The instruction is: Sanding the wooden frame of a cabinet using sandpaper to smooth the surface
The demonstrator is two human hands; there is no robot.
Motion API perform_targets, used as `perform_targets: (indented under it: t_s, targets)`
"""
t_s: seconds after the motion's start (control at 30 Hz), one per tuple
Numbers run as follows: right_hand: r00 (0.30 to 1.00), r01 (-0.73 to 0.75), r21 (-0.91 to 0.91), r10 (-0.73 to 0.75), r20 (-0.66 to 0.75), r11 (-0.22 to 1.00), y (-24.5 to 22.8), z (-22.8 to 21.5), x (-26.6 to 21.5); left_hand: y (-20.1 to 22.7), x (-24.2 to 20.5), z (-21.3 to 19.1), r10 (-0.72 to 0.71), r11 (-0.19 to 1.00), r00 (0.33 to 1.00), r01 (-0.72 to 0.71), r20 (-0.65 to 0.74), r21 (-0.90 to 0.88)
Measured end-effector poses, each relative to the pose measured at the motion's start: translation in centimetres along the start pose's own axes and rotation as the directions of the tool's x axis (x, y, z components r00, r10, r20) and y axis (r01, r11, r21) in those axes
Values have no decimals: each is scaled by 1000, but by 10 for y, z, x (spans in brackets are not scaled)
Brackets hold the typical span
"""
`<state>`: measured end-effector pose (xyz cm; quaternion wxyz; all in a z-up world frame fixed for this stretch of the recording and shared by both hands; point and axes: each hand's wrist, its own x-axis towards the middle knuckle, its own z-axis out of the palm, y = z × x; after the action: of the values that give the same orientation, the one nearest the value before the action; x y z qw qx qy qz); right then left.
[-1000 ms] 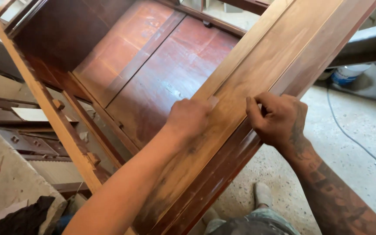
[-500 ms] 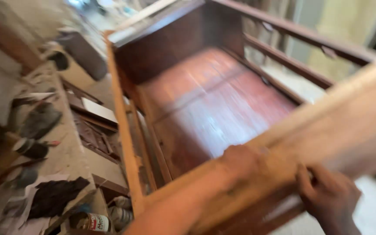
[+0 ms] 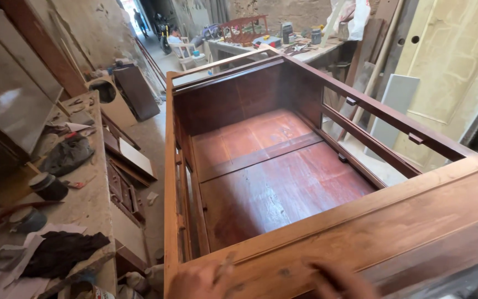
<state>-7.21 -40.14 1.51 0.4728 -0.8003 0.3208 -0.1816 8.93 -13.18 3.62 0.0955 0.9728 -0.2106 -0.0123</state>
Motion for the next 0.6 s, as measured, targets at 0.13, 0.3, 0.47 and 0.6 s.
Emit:
perform_targets:
  t_s: [0.13, 0.3, 0.47, 0.6]
  targets:
    - [628, 335, 230, -398, 668, 914, 65, 147, 37, 70, -21, -8, 271, 905, 899, -360, -343, -228]
    - [811, 395, 374, -510, 287, 839, -86, 14, -58, 62, -60, 7, 522, 841, 851, -524, -57, -132]
    - [703, 627, 277, -682, 200, 728, -58, -22, -20, 80, -77, -46, 215, 899, 881, -347, -422, -266]
    - [814, 536, 113, -547, 194, 837, -18, -67, 42, 52, -79, -26, 120, 935, 883, -254, -453, -249]
